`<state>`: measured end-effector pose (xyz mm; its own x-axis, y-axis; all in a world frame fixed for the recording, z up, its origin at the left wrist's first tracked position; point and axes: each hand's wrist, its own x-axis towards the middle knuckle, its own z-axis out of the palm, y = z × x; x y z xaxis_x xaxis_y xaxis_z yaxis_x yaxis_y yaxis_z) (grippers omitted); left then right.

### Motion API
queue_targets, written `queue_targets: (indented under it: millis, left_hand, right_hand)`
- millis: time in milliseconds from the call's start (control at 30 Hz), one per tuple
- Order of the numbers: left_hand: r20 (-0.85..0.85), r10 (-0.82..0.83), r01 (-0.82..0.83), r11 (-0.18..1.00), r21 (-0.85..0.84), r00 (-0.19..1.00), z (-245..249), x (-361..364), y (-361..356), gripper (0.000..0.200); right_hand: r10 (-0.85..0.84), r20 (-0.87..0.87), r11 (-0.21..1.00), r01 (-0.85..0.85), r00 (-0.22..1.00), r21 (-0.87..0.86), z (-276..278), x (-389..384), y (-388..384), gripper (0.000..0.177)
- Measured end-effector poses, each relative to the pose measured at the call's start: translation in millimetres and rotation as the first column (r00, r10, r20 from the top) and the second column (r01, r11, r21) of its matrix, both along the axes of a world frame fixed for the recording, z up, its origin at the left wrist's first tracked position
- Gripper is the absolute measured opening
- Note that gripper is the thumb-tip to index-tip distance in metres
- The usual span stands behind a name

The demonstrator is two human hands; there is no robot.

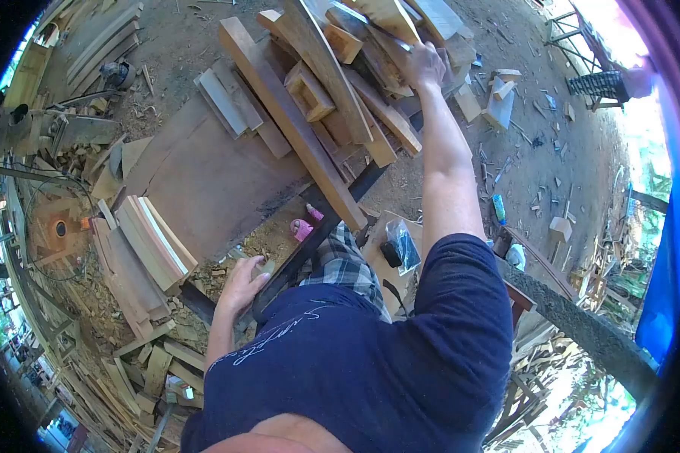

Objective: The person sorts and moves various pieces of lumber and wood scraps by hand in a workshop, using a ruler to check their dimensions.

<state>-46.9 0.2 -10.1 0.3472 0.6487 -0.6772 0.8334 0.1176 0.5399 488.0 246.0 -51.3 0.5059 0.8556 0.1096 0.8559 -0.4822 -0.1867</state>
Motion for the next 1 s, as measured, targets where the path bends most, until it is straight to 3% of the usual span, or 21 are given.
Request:
queue_targets:
  millis: [67, 167, 233, 267, 333, 400, 467, 600, 667, 800, 867, 1000]
  left_hand:
    - [-0.011, -0.031, 0.031, 0.999, 0.015, 0.999, -1, 5, 5, 0.048]
    - [0.021, -0.053, 0.052, 0.998, 0.041, 0.998, 2, 13, 10, 0.048]
    - [0.048, -0.021, 0.018, 0.998, 0.061, 0.999, 8, 18, 12, 0.049]
    - [0.05, -0.019, 0.016, 0.998, 0.058, 0.999, 8, 16, 11, 0.049]
    - [0.107, 0.038, -0.043, 0.998, 0.047, 0.994, 4, 13, 7, 0.05]
    - [0.082, 0.045, -0.048, 0.998, 0.039, 0.996, -7, 5, -2, 0.05]
    - [0.053, 0.05, -0.051, 0.998, 0.026, 0.997, -13, 1, -8, 0.05]
    - [-0.005, 0.013, -0.014, 0.999, -0.04, 1.0, -11, 9, -6, 0.05]
    - [-0.012, 0.006, -0.007, 0.999, -0.051, 1.0, -9, 16, 0, 0.05]
    - [0.021, 0.003, -0.003, 1.0, -0.019, 1.0, 0, 32, 16, 0.049]
    - [0.034, 0.018, -0.019, 1.0, 0.005, 0.999, 8, 36, 22, 0.049]
    - [0.06, 0.015, -0.019, 0.998, 0.058, 0.998, 9, 33, 24, 0.049]
  right_hand:
    - [-0.003, 0.009, 1.0, 0.003, 1.0, 0.024, 5, 4, 17, 0.028]
    - [0.127, 0.009, 0.991, -0.127, 0.992, 0.045, -1, 15, 23, 0.029]
    - [0.208, 0.002, 0.962, -0.205, 0.978, 0.182, -2, 32, 15, 0.031]
    - [0.207, 0.008, 0.915, -0.197, 0.978, 0.353, -6, 36, 0, 0.03]
    - [0.113, -0.085, 0.951, -0.083, 0.99, 0.299, -4, 45, -37, 0.033]
    - [0.101, -0.114, 0.958, -0.065, 0.988, 0.28, -38, 73, -77, 0.039]
    - [-0.094, -0.171, 0.995, 0.096, 0.981, 0.001, -50, 80, -110, 0.047]
    - [-0.164, -0.103, 0.986, 0.166, 0.981, 0.01, -80, 76, -149, 0.055]
    - [-0.235, -0.057, 0.959, 0.222, 0.97, -0.175, -72, 66, -148, 0.065]
    - [-0.212, -0.058, 0.954, 0.193, 0.976, -0.229, -67, 74, -142, 0.059]
    - [-0.179, -0.33, 0.951, 0.077, 0.927, -0.3, -52, 80, -140, 0.047]
    - [-0.176, -0.466, 0.958, 0.042, 0.867, -0.284, -2, 77, -134, 0.04]
